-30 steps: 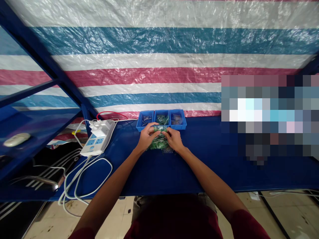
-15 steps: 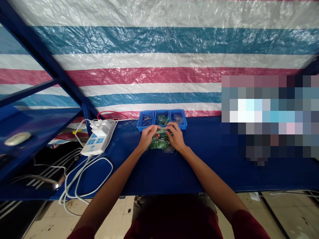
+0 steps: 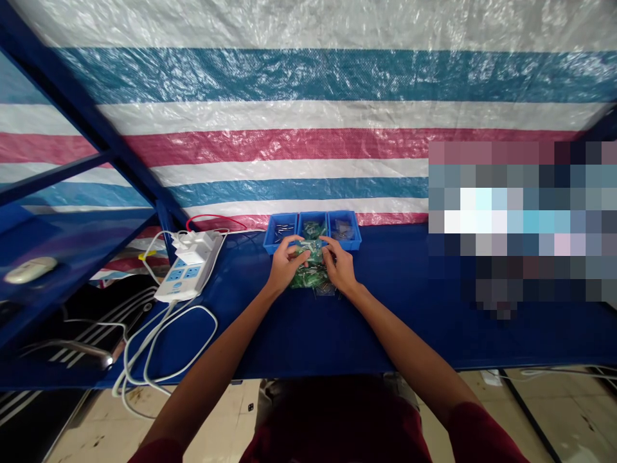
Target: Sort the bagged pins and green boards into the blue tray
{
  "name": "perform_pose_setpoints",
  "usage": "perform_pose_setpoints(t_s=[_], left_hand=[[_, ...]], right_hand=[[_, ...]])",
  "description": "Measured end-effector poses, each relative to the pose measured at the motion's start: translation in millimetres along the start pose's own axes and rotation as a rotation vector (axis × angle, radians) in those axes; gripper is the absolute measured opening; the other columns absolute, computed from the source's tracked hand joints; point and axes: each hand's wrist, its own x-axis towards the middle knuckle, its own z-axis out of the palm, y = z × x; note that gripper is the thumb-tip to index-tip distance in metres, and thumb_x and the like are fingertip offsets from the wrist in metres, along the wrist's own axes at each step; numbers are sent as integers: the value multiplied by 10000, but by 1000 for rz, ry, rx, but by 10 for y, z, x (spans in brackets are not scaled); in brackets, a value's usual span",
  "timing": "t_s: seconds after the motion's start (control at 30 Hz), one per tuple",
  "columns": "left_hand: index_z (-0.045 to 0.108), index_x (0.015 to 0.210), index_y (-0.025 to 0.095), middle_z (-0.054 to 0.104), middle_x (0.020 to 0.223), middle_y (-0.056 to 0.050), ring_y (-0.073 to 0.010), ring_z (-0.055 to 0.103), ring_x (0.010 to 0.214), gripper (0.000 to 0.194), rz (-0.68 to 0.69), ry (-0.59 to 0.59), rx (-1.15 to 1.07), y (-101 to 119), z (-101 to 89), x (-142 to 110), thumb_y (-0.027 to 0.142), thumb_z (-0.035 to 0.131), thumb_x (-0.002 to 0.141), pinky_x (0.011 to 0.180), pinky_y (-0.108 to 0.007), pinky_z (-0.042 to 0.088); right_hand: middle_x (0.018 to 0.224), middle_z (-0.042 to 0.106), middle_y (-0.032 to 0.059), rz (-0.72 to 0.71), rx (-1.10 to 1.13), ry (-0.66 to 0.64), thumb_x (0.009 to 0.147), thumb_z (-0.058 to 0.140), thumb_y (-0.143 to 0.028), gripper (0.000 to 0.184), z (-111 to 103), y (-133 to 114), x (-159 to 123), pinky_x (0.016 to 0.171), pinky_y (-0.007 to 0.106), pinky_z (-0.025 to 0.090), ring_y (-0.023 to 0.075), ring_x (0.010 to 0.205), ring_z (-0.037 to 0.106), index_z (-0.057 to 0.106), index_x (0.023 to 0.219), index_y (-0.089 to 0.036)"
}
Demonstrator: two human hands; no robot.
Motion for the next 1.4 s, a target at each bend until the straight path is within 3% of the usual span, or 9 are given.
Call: perform_pose_setpoints(t_s=[0.2,0.33,0.47,0.63,0.8,0.97,1.07,1.27,1.4], left_hand=[[574,1013,187,616,656,26,-110,563,501,354,-18,-41,-50,65,2,0,434,682,783,569,-253,475],[677,900,156,607,753,-33,-149,589,701,381,92,-37,93,28,-29,23,496,503,893,700,-280,486],[678,851,160,616,956,-72,-206,594,928,331,154,15,230,-10,-54,46,481,669,770,780,-290,496],[568,1017,184,632,718,10,-144,611,609,419,-17,9,17,-5,-31,25,456,716,734,622,-283,537],[588,966,185,598,622,36,-117,573,488,363,-48,19,-55,-8,-26,29,438,721,743,536,-249,504],[690,818,159,652,918,-86,-193,630,845,439,47,9,55,-41,-57,65,548,495,879,697,-289,536],[701,824,163,620,1102,-112,-242,583,1061,403,123,-15,110,-27,-56,59,548,583,822,834,-324,522],[632,884,161,612,671,4,-149,593,630,330,22,-21,111,39,-14,7,454,702,748,606,-265,503],[525,1014,206,573,583,58,-116,564,497,416,-39,3,-29,76,-22,19,426,734,730,512,-233,479]], right_hand=[[1245,543,109,-124,-51,17,921,401,-206,307,-8,4,25,776,310,529,186,1012,596,624,1130,-235],[1000,662,84,-97,-28,33,936,455,-286,214,13,49,31,782,308,523,188,917,629,653,954,-207],[783,681,53,-35,-32,36,931,479,-348,230,29,59,16,699,304,509,176,691,632,646,898,-193],[755,661,20,23,29,12,945,430,-324,262,10,-14,-3,661,296,516,163,634,632,597,1118,-221],[1135,602,91,-116,6,-1,927,417,-234,271,-16,-30,20,778,326,536,184,925,624,627,1097,-246],[1081,628,99,-69,-16,27,938,444,-302,203,0,20,39,797,326,530,198,965,618,629,958,-220],[871,672,69,-8,-30,33,945,436,-362,243,14,38,30,745,310,523,188,796,642,620,944,-204],[783,675,39,27,-24,24,933,439,-372,269,12,18,6,694,299,520,173,665,628,623,1039,-206],[1061,644,84,-35,12,-5,949,344,-248,375,-10,-6,17,706,307,534,164,770,639,531,1274,-234]])
